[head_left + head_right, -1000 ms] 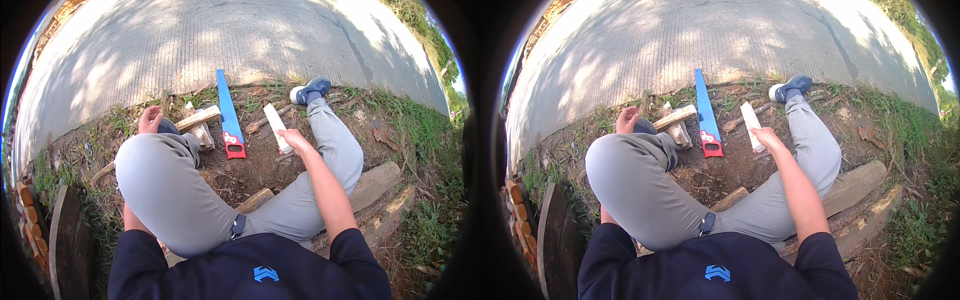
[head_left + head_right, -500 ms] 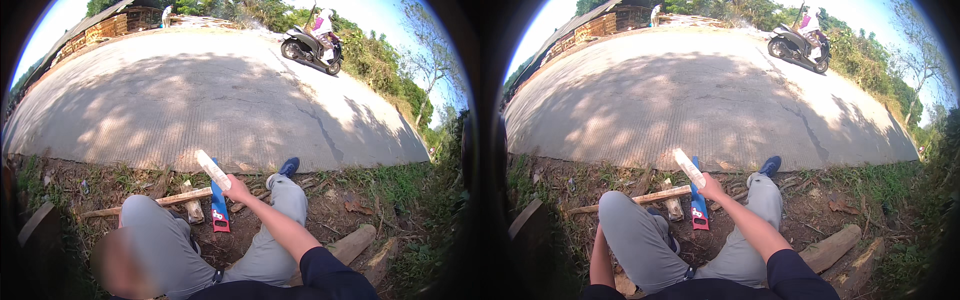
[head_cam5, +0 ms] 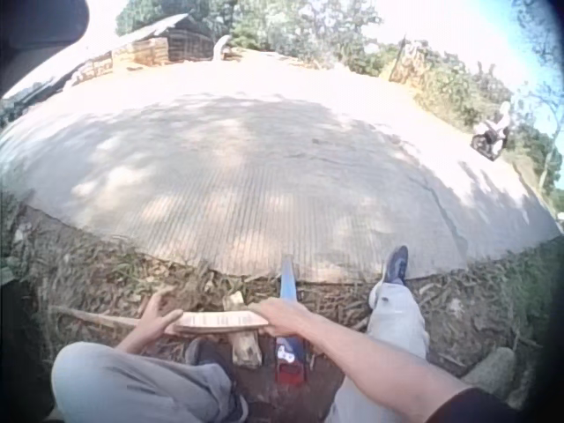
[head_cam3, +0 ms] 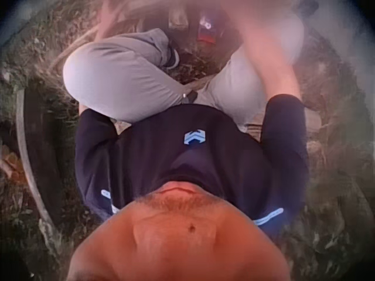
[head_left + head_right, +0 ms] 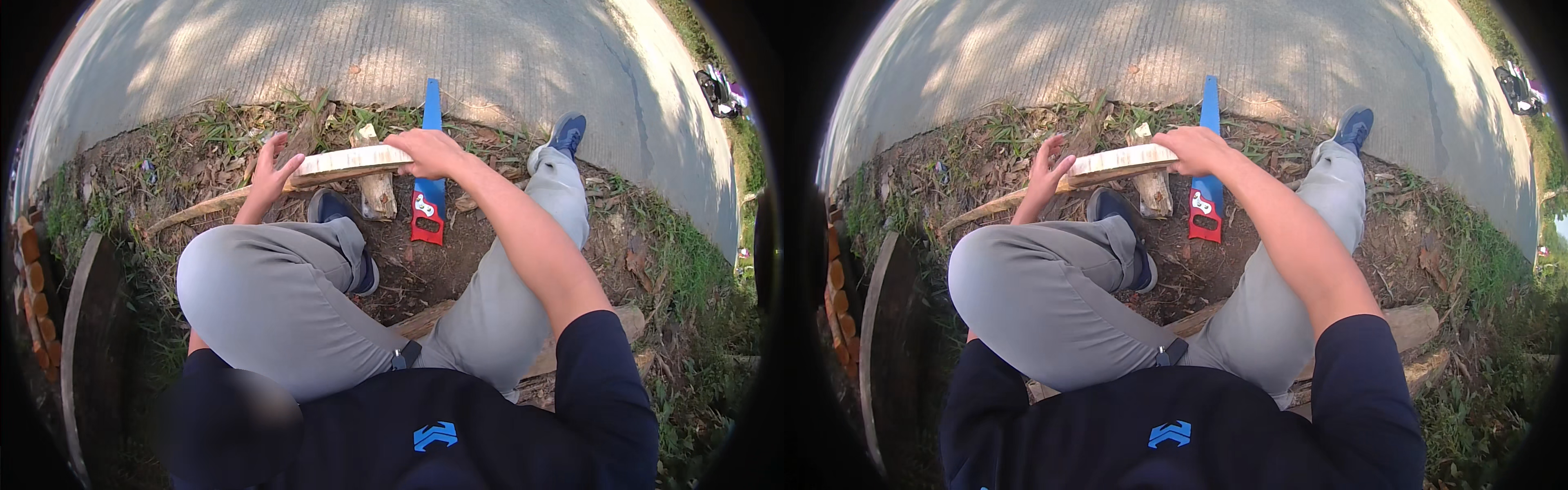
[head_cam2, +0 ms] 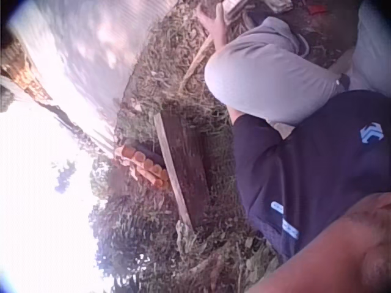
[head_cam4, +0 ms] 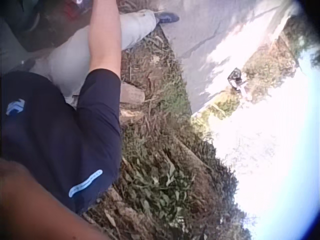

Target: The person saws a piece of wood into smaller segments using a hand saw and then rubs a stone against a wooden branch.

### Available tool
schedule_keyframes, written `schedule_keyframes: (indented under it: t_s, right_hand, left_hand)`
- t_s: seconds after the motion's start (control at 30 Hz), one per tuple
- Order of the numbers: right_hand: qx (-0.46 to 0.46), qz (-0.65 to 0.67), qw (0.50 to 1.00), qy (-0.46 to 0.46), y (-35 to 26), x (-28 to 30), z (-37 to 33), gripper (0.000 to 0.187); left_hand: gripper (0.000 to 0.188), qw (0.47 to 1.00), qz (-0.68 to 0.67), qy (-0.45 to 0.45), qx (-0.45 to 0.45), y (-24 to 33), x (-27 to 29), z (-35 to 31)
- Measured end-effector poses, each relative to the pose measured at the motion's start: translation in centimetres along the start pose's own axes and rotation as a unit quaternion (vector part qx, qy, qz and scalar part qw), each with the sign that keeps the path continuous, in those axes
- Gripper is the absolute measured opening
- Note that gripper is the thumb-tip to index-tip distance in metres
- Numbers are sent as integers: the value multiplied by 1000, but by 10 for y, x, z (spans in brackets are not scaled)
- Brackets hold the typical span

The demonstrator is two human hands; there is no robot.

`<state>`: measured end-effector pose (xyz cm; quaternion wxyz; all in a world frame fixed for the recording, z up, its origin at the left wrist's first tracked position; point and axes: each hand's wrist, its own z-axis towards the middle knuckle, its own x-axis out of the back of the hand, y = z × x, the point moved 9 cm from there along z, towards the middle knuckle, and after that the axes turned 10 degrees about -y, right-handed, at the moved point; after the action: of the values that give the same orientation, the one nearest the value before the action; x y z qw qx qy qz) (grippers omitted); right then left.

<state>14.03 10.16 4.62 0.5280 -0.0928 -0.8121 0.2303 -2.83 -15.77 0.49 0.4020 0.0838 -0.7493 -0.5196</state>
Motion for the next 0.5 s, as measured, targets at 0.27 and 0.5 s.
schedule_keyframes:
  t_s: [0.27,0.5]
  right_hand:
    - [52,-53,997,-7,11,-34,22,57]
    - [14,-16,1000,-4,22,-31,16,67]
  left_hand:
    - [90,987,113,-101,-50,5,-55,0]
    - [84,969,144,-201,-2,32,-67,14]
